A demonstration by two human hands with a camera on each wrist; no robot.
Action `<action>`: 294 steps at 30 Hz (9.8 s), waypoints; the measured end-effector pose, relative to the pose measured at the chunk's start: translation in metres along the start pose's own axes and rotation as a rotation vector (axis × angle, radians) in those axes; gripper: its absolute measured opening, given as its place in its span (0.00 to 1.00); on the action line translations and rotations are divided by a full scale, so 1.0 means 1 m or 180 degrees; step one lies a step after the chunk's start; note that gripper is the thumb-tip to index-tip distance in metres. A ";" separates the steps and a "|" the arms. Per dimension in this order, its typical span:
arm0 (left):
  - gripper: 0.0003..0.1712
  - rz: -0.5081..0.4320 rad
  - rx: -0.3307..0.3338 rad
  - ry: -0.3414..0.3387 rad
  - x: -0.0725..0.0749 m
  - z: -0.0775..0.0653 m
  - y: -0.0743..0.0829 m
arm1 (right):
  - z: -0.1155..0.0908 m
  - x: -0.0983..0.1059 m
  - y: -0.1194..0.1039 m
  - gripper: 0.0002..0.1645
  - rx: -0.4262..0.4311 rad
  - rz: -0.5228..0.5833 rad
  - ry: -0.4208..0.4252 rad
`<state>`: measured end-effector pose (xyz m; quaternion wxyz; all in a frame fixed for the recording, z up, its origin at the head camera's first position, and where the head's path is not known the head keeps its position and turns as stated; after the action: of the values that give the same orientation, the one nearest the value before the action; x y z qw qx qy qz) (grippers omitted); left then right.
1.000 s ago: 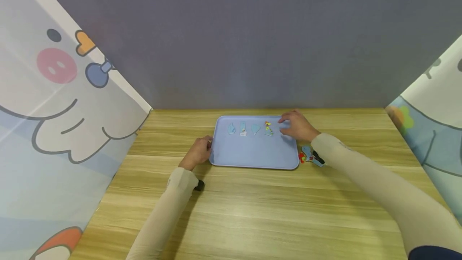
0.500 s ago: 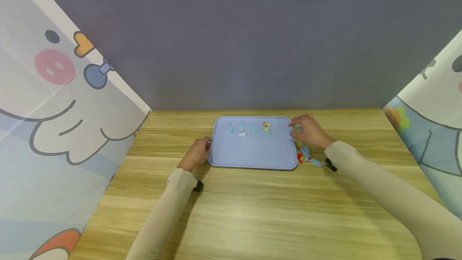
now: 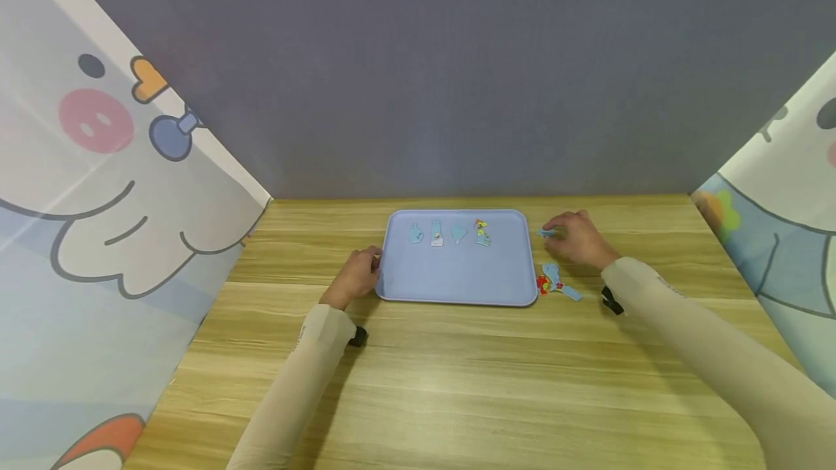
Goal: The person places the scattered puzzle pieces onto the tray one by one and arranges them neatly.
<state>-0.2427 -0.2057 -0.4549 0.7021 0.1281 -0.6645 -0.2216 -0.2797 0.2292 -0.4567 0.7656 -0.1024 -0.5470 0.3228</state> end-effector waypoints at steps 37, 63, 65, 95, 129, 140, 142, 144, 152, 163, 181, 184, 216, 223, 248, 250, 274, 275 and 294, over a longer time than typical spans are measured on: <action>0.23 -0.0038 -0.0075 0.0055 0.000 0.000 -0.002 | 0.021 -0.012 -0.017 0.10 0.0127 0.0215 0.0479; 0.23 -0.0011 -0.0034 0.0016 0.000 0.001 0.000 | 0.039 -0.047 -0.049 0.07 0.0120 0.0107 0.0007; 0.23 -0.0009 -0.0043 0.0023 0.000 0.001 0.000 | 0.039 -0.049 -0.050 0.08 0.0075 0.0064 -0.0050; 0.24 -0.0062 0.0035 -0.0019 0.000 0.001 -0.001 | 0.004 0.004 -0.036 0.12 0.0147 0.0325 -0.0391; 0.23 -0.0011 0.0001 0.0017 0.003 -0.001 0.001 | -0.057 0.015 -0.028 0.18 0.0339 0.0138 -0.0699; 0.24 -0.0008 0.0026 -0.0131 0.000 -0.001 -0.002 | -0.049 0.020 -0.033 0.19 0.0377 0.0106 -0.0338; 0.24 -0.0014 0.0034 -0.0124 -0.001 -0.001 -0.003 | -0.046 0.022 -0.038 0.18 0.0446 0.0116 -0.0280; 0.24 -0.0013 0.0039 -0.0122 -0.001 -0.001 -0.003 | -0.044 0.023 -0.043 0.17 0.0447 0.0130 -0.0268; 0.23 -0.0091 0.0034 -0.0111 0.000 -0.001 -0.004 | -0.035 0.014 -0.073 0.17 0.0473 0.0240 -0.0337; 0.22 -0.0149 0.0078 -0.0127 0.000 -0.002 -0.005 | -0.024 -0.009 -0.097 0.17 0.0728 0.0499 -0.0214; 0.22 -0.0170 0.0073 -0.0098 -0.001 -0.004 -0.004 | 0.009 -0.069 -0.152 0.17 0.0730 0.0595 -0.0687; 0.22 -0.0151 0.0067 -0.0083 -0.001 -0.004 -0.004 | 0.013 -0.080 -0.159 0.17 0.0711 0.0597 -0.0732; 0.22 -0.0161 -0.0115 -0.0018 0.000 -0.001 -0.005 | 0.040 -0.149 -0.203 0.16 0.0673 0.0074 -0.0918; 0.22 -0.0204 -0.0157 -0.0021 0.000 -0.001 -0.003 | 0.038 -0.147 -0.202 0.14 0.0704 -0.0013 -0.0941; 0.23 -0.0199 0.0041 -0.0116 0.001 0.001 -0.005 | 0.026 -0.072 -0.152 0.14 0.0431 0.0334 -0.0725; 0.23 -0.0202 0.0057 -0.0127 0.002 0.001 -0.006 | 0.024 -0.067 -0.147 0.14 0.0441 0.0331 -0.0660; 0.22 -0.0206 -0.0006 -0.0070 -0.001 0.002 -0.007 | -0.026 0.006 -0.075 0.13 0.0216 0.0495 -0.0211; 0.23 -0.0205 0.0004 -0.0071 -0.001 0.001 -0.007 | -0.029 0.008 -0.071 0.13 0.0204 0.0503 -0.0212; 0.23 -0.0162 -0.0079 0.0011 0.001 0.001 -0.008 | -0.061 -0.005 -0.032 0.13 0.0515 0.0449 -0.0203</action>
<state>-0.2443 -0.2132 -0.4577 0.6989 0.1365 -0.6570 -0.2474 -0.2131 0.2135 -0.4669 0.7289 -0.0682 -0.5347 0.4221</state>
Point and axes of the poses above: each hand's wrist, its own z-axis towards the middle knuckle, its own x-axis out of the back of the hand, y = z × x, the point moved 2 cm from there along z, towards the middle knuckle, and after that the axes turned 14 degrees about y, right-handed, at the moved point
